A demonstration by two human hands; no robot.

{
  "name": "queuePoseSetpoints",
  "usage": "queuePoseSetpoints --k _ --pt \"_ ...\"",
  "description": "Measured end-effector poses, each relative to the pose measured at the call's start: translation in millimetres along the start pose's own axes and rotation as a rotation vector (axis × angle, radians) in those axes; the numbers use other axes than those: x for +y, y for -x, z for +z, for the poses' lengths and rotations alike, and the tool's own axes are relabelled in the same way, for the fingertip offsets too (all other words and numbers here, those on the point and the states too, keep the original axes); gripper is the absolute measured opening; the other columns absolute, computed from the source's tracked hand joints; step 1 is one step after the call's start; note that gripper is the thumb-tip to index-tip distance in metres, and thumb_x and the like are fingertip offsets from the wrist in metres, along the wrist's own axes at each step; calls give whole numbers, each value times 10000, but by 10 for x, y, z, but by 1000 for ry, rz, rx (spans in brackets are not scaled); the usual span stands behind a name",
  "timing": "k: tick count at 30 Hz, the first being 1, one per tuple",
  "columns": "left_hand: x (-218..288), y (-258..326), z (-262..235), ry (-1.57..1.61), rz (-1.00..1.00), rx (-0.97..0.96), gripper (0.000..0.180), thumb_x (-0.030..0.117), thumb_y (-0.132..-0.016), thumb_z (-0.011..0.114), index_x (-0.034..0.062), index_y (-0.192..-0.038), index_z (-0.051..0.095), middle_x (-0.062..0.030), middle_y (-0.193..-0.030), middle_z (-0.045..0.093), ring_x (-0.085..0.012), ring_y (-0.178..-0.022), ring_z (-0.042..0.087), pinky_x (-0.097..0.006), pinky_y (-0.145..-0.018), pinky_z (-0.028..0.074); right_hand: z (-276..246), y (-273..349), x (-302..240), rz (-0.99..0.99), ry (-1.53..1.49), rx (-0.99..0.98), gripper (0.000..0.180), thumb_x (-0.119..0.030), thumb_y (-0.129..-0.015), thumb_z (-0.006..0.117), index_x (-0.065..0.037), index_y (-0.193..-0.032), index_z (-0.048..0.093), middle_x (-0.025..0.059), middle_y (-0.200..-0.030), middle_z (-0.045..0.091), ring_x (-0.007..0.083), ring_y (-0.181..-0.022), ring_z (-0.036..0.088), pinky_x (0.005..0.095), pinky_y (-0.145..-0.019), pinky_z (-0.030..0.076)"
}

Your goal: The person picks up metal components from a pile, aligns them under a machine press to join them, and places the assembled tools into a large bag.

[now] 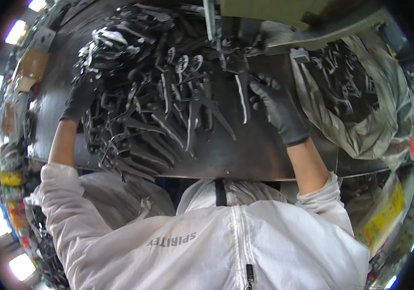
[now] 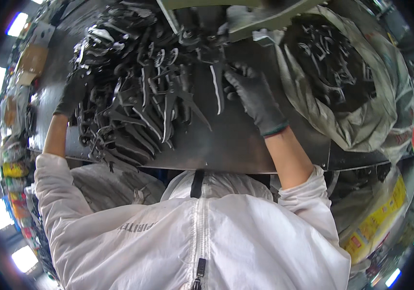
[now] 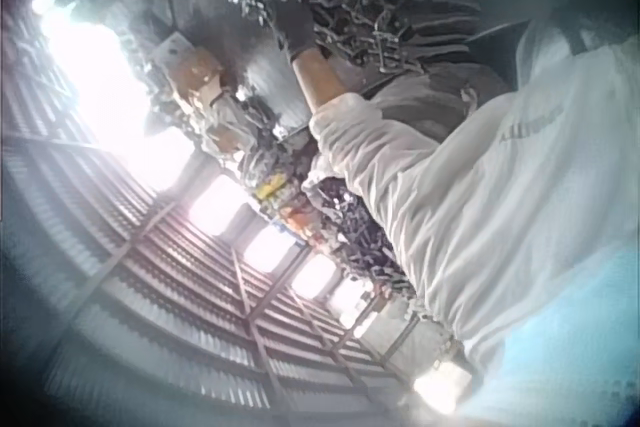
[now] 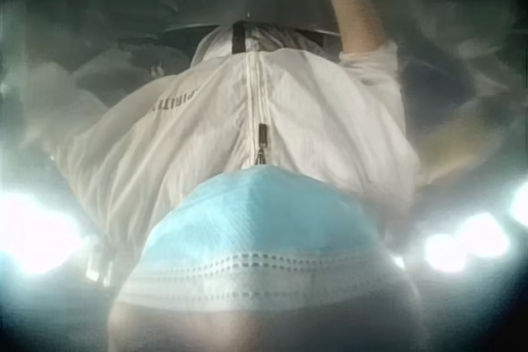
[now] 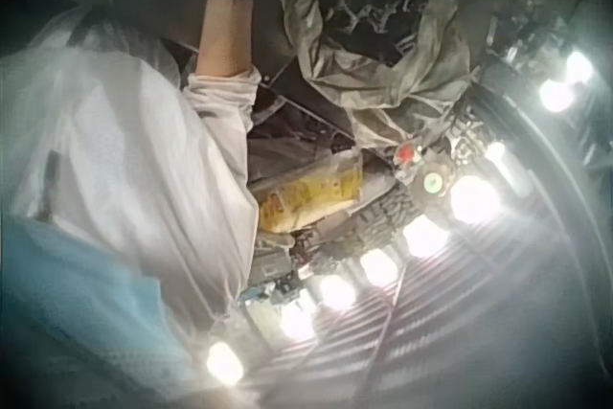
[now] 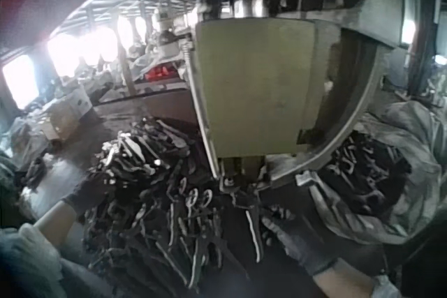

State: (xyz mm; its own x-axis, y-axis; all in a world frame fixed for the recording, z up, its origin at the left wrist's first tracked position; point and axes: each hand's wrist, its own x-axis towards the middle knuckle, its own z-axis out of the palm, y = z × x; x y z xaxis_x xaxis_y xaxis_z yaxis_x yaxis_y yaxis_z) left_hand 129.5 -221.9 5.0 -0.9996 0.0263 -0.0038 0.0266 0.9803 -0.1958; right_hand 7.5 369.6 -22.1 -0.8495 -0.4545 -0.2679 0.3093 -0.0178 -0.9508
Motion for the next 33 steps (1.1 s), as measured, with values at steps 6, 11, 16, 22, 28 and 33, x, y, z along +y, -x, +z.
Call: queuePoseSetpoints --k 6,11,16,22,28,33 --pt "-246 271 178 199 114 230 458 117 -932 647 67 -1387 625 -152 -1492 566 -326 -1415 494 -434 -1212 333 17 41 16 -37 -18 0 318 -257 -1031 660 -14 -1235 680 6 -940 707 45 -726 627 225 -635 545" --pt "25 169 101 647 -226 458 319 202 -1028 628 27 -1294 632 -91 -1275 642 -214 -1213 588 -359 -1070 434 57 116 -192 -194 282 71 367 -340 -1038 622 -40 -1239 689 90 -1028 744 193 -843 709 352 -795 584" --pt "484 14 -334 961 -248 429 435 259 -1048 612 44 -1414 515 -59 -1289 567 -190 -1135 570 -369 -1027 451 -1291 -179 -526 -726 1341 257 361 -280 -961 666 -67 -1250 700 203 -1110 729 353 -1043 710 441 -949 542" --pt "3018 -326 -1590 1356 -133 -216 621 79 -863 726 -5 -1436 502 -80 -1133 702 -148 -967 653 -313 -888 538 -2909 -103 -593 -832 2307 127 273 -217 -964 598 -99 -1188 698 172 -1082 702 338 -1065 685 451 -899 545" --pt "4251 -429 -1244 2237 322 -606 471 200 -949 766 -14 -1317 564 -21 -990 659 -111 -888 635 -292 -812 533 -2991 -296 -1316 -618 2431 430 259 -286 -899 670 -120 -1083 746 149 -1125 684 350 -1040 668 462 -887 551" --pt "4295 -585 -953 1520 142 -587 281 144 -984 705 -36 -1167 590 -36 -902 645 -120 -788 621 -303 -716 520 -2854 97 -1672 -448 2498 332 266 -316 -873 721 -106 -1033 756 151 -1045 693 331 -981 676 450 -851 551"
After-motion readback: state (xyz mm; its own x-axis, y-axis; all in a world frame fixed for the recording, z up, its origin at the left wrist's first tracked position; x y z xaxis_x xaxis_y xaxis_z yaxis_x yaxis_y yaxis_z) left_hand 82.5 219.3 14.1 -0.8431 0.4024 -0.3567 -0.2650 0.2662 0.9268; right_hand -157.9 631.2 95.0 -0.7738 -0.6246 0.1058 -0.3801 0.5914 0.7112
